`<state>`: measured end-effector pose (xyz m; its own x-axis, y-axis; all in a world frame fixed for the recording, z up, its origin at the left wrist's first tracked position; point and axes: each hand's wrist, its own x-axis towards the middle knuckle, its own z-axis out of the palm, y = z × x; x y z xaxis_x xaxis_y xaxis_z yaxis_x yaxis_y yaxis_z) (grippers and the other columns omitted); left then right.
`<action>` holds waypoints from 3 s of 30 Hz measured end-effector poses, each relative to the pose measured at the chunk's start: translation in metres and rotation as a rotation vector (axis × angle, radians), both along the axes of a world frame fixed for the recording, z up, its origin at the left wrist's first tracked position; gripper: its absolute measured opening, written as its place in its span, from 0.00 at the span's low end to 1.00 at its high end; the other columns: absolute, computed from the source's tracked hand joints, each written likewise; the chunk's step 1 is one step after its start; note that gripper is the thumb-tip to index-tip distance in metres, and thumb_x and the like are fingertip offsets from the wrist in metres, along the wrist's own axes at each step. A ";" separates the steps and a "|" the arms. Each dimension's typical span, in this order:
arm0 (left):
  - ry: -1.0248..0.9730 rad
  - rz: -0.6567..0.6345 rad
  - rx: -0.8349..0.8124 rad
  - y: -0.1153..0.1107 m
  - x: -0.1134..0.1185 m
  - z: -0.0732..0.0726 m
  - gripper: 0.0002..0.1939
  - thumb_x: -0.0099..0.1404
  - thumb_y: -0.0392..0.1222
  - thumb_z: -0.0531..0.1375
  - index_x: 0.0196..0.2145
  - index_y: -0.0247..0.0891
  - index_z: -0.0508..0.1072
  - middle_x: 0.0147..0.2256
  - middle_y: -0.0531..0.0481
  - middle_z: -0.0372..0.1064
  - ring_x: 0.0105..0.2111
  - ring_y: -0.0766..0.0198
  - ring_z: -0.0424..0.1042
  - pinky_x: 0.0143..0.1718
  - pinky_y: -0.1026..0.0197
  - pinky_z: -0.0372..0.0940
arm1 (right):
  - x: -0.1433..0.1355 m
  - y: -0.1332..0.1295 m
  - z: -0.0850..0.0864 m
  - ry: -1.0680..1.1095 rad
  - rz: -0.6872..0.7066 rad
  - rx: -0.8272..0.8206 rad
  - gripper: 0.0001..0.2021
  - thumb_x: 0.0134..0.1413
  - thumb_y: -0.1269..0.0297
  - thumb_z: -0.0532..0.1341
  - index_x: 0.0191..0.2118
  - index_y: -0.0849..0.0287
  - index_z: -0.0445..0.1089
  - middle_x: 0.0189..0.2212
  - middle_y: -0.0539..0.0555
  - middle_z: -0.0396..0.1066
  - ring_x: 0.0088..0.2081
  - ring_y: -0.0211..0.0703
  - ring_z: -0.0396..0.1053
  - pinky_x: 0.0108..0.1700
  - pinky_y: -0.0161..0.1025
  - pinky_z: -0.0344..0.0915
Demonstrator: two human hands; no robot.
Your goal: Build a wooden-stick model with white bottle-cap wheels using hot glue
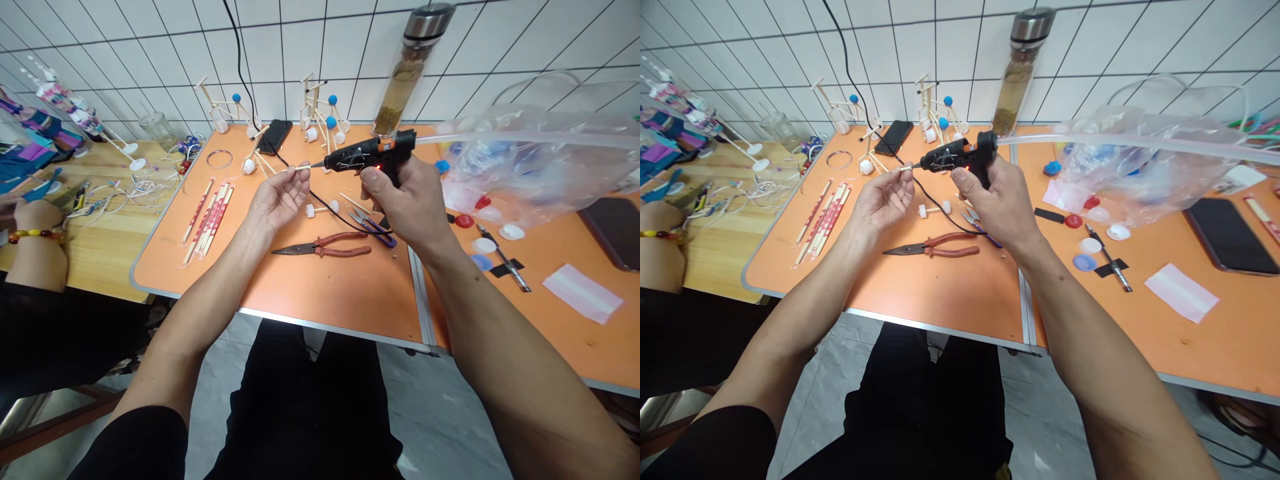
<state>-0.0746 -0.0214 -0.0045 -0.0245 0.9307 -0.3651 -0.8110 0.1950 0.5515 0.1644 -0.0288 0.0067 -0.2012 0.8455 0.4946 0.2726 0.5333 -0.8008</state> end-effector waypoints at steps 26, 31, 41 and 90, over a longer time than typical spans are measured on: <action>0.012 0.006 0.002 0.000 0.001 -0.001 0.17 0.81 0.29 0.58 0.61 0.27 0.81 0.33 0.47 0.86 0.35 0.67 0.88 0.55 0.67 0.79 | -0.001 -0.005 0.003 0.006 0.014 -0.032 0.26 0.66 0.29 0.67 0.37 0.48 0.75 0.28 0.53 0.76 0.31 0.48 0.74 0.31 0.46 0.70; 0.004 0.028 -0.032 0.001 0.001 -0.001 0.19 0.80 0.29 0.60 0.64 0.29 0.81 0.40 0.44 0.88 0.43 0.64 0.90 0.56 0.66 0.79 | -0.001 -0.005 0.004 -0.018 0.015 -0.028 0.26 0.66 0.27 0.66 0.37 0.47 0.74 0.29 0.53 0.77 0.33 0.50 0.76 0.30 0.46 0.72; 0.005 0.019 -0.012 0.000 0.001 -0.001 0.19 0.80 0.29 0.59 0.64 0.28 0.80 0.39 0.44 0.88 0.42 0.65 0.90 0.56 0.67 0.79 | -0.001 -0.003 0.003 -0.007 0.000 -0.027 0.27 0.65 0.28 0.67 0.36 0.48 0.74 0.30 0.54 0.78 0.34 0.51 0.76 0.31 0.46 0.72; 0.004 0.022 -0.018 0.000 0.000 -0.001 0.19 0.80 0.29 0.59 0.64 0.31 0.80 0.43 0.42 0.89 0.48 0.60 0.90 0.59 0.63 0.80 | 0.000 -0.001 0.000 -0.003 -0.004 -0.005 0.29 0.63 0.25 0.66 0.37 0.48 0.73 0.27 0.52 0.72 0.32 0.51 0.72 0.33 0.47 0.71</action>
<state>-0.0747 -0.0214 -0.0058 -0.0465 0.9233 -0.3812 -0.8132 0.1866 0.5513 0.1644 -0.0299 0.0070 -0.1994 0.8489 0.4895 0.2771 0.5280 -0.8027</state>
